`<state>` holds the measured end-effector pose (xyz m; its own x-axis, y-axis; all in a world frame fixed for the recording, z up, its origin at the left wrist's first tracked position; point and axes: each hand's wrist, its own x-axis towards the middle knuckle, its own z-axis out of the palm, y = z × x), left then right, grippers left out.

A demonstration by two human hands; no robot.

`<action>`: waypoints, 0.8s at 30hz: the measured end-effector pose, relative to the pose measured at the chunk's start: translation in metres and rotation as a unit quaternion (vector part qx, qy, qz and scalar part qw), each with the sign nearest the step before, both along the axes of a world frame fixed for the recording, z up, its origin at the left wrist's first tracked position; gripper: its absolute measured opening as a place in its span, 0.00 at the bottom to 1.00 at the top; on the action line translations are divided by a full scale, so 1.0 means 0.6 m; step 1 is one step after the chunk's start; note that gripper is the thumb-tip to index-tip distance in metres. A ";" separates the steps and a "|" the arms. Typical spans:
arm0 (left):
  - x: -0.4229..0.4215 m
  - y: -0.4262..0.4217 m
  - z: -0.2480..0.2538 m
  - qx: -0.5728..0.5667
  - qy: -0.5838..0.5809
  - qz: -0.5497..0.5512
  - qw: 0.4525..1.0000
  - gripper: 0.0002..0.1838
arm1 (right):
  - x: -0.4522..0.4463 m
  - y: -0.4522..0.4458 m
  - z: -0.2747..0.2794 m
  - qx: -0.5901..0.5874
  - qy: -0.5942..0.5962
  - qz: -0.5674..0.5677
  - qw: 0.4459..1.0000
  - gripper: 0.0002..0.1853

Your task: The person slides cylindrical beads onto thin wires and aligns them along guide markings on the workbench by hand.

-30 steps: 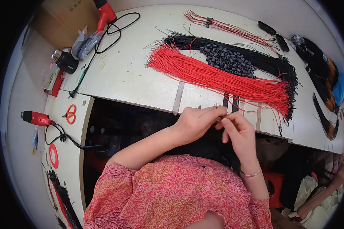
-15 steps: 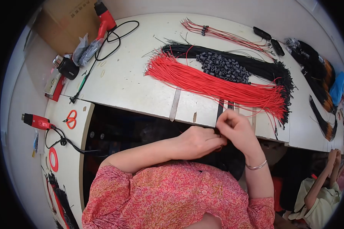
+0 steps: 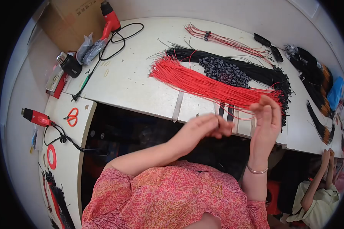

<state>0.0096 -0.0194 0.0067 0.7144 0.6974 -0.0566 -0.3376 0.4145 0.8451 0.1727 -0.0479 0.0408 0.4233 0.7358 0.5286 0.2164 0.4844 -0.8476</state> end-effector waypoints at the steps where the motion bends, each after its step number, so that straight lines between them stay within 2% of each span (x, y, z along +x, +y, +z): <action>1: 0.006 0.008 -0.002 -0.006 0.001 0.001 1.000 0.14 | -0.012 -0.004 -0.016 -0.055 0.079 0.027 0.995 0.06; 3: 0.028 0.027 -0.008 0.059 -0.084 0.069 0.992 0.13 | -0.024 -0.013 -0.040 -0.157 0.239 0.071 0.956 0.07; 4: 0.030 0.029 -0.011 0.057 -0.082 0.065 0.993 0.13 | -0.019 -0.015 -0.044 -0.158 0.242 0.067 0.955 0.07; 6: 0.032 0.029 -0.016 0.144 -0.018 0.102 0.984 0.14 | 0.002 -0.011 -0.049 -0.215 0.323 0.220 0.895 0.09; 8: 0.036 0.037 -0.015 0.235 0.041 0.136 0.961 0.14 | 0.022 -0.005 -0.050 -0.256 0.389 0.365 0.806 0.11; 9: 0.036 0.044 -0.010 0.236 0.040 0.135 0.961 0.14 | 0.029 -0.003 -0.051 -0.255 0.389 0.364 0.807 0.11; 13: -0.002 0.063 0.017 0.000 0.001 0.130 0.991 0.14 | 0.037 0.002 -0.065 -0.286 0.369 0.412 0.783 0.12; 14: -0.007 0.066 0.015 -0.002 0.003 0.134 0.991 0.14 | 0.034 0.004 -0.067 -0.288 0.370 0.415 0.780 0.12; 18: -0.017 0.076 0.009 -0.159 -0.152 0.049 0.974 0.14 | 0.017 -0.006 -0.067 -0.300 0.299 0.403 0.811 0.12; 20: -0.026 0.057 0.006 -0.164 -0.131 0.050 0.976 0.14 | 0.003 -0.031 -0.061 -0.326 0.246 0.377 0.831 0.10; 24: -0.018 0.058 0.008 -0.129 -0.079 0.071 0.986 0.16 | 0.002 -0.066 -0.077 -0.340 0.221 0.325 0.854 0.09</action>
<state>-0.0013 0.0154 0.0113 0.6245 0.7682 -0.1411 -0.5273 0.5480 0.6494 0.1737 -0.0874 -0.0056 -0.1442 0.9644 -0.2214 -0.3249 -0.2575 -0.9100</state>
